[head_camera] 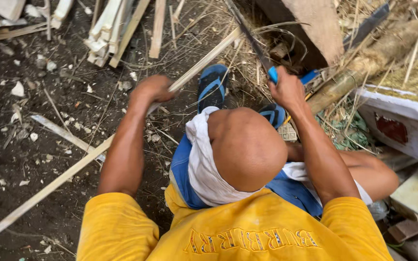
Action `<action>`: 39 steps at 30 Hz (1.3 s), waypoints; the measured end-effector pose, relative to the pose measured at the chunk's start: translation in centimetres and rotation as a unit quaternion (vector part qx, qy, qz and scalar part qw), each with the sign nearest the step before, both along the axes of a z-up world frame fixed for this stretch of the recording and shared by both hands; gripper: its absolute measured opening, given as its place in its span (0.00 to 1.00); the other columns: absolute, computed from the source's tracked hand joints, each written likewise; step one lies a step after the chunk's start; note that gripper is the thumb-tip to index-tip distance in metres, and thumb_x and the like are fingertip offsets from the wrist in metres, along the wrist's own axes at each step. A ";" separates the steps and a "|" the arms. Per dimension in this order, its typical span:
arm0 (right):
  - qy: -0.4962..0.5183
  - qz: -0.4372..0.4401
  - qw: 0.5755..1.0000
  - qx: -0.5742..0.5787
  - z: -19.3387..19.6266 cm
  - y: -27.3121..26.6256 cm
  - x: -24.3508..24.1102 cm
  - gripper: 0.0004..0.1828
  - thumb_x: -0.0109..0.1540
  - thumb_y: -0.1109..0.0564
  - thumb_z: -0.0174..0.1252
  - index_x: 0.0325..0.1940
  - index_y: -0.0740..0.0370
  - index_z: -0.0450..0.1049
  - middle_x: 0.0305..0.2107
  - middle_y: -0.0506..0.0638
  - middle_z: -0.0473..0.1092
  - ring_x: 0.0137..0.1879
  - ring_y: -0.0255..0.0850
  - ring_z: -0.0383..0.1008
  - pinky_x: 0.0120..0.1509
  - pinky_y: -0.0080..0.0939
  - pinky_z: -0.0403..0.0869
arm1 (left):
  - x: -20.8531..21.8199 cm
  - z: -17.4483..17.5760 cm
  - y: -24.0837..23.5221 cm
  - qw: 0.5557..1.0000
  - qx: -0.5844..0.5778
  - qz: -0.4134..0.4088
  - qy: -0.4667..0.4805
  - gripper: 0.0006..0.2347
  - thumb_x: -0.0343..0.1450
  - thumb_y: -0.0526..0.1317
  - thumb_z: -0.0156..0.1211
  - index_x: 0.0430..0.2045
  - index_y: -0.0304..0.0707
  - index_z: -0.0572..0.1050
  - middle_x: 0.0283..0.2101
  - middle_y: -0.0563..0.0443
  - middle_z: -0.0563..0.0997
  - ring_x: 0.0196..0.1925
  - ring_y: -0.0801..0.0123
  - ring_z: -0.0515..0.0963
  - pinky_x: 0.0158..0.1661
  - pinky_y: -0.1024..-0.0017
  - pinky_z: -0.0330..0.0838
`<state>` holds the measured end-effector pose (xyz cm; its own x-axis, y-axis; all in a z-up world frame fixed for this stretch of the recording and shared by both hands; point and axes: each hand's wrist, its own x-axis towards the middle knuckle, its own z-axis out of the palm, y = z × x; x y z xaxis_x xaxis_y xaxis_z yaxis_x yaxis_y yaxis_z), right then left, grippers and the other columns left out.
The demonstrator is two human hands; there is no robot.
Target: The person sits on the ground and uses a hand saw to cut thin wooden strips. They hold the wood with one hand and saw with the other, repeatedly cutting pieces and placing them aside.
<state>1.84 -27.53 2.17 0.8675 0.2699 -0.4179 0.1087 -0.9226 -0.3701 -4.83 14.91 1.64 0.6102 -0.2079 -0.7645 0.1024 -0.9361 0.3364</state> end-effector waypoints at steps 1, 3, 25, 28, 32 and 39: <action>0.009 0.018 1.000 0.016 0.1 0.9 -0.6 0.17 0.64 0.49 0.62 0.48 0.60 0.66 0.28 0.69 0.73 0.38 0.70 0.75 0.43 0.67 0.71 | -0.9 0.3 1.7 0.998 0.042 -0.021 0.053 0.19 0.69 0.54 0.65 0.51 0.49 0.79 0.39 0.40 0.83 0.41 0.50 0.84 0.45 0.52 0.76; 0.029 0.052 0.997 0.044 -0.3 3.3 -1.9 0.16 0.64 0.49 0.62 0.46 0.60 0.66 0.27 0.68 0.74 0.37 0.69 0.76 0.42 0.66 0.72 | -3.4 0.3 1.7 0.994 0.041 0.098 -0.011 0.26 0.68 0.57 0.64 0.57 0.44 0.71 0.34 0.40 0.84 0.37 0.52 0.84 0.40 0.52 0.77; 0.027 0.037 0.995 0.087 -1.1 5.6 -1.9 0.20 0.65 0.46 0.66 0.37 0.63 0.67 0.17 0.59 0.68 0.24 0.54 0.69 0.31 0.52 0.68 | 0.8 -13.5 -2.0 0.924 0.002 0.210 -0.319 0.39 0.71 0.57 0.61 0.70 0.26 0.54 0.72 0.23 0.54 0.76 0.37 0.53 0.73 0.49 0.50; 0.058 -0.012 0.995 0.084 -0.3 5.5 -1.8 0.20 0.64 0.45 0.64 0.37 0.63 0.67 0.17 0.59 0.67 0.23 0.52 0.69 0.31 0.51 0.68 | 5.3 -13.0 -3.1 0.930 0.032 0.275 -0.240 0.49 0.68 0.66 0.62 0.70 0.25 0.45 0.75 0.22 0.41 0.78 0.34 0.41 0.73 0.44 0.41; 0.055 -0.038 0.992 0.103 -0.4 4.9 -1.6 0.21 0.64 0.44 0.65 0.36 0.64 0.67 0.18 0.56 0.67 0.24 0.48 0.68 0.32 0.49 0.68 | 7.3 -10.6 -9.4 0.957 -0.016 0.281 -0.073 0.53 0.66 0.72 0.56 0.73 0.35 0.34 0.75 0.25 0.30 0.78 0.35 0.31 0.70 0.34 0.31; 0.021 -0.055 0.989 0.134 -0.8 2.6 -1.6 0.20 0.63 0.45 0.65 0.40 0.64 0.69 0.20 0.54 0.67 0.26 0.43 0.66 0.34 0.46 0.69 | 5.2 -18.4 -19.4 0.949 0.031 0.172 -0.262 0.35 0.72 0.46 0.61 0.73 0.32 0.54 0.61 0.38 0.69 0.64 0.47 0.67 0.58 0.45 0.65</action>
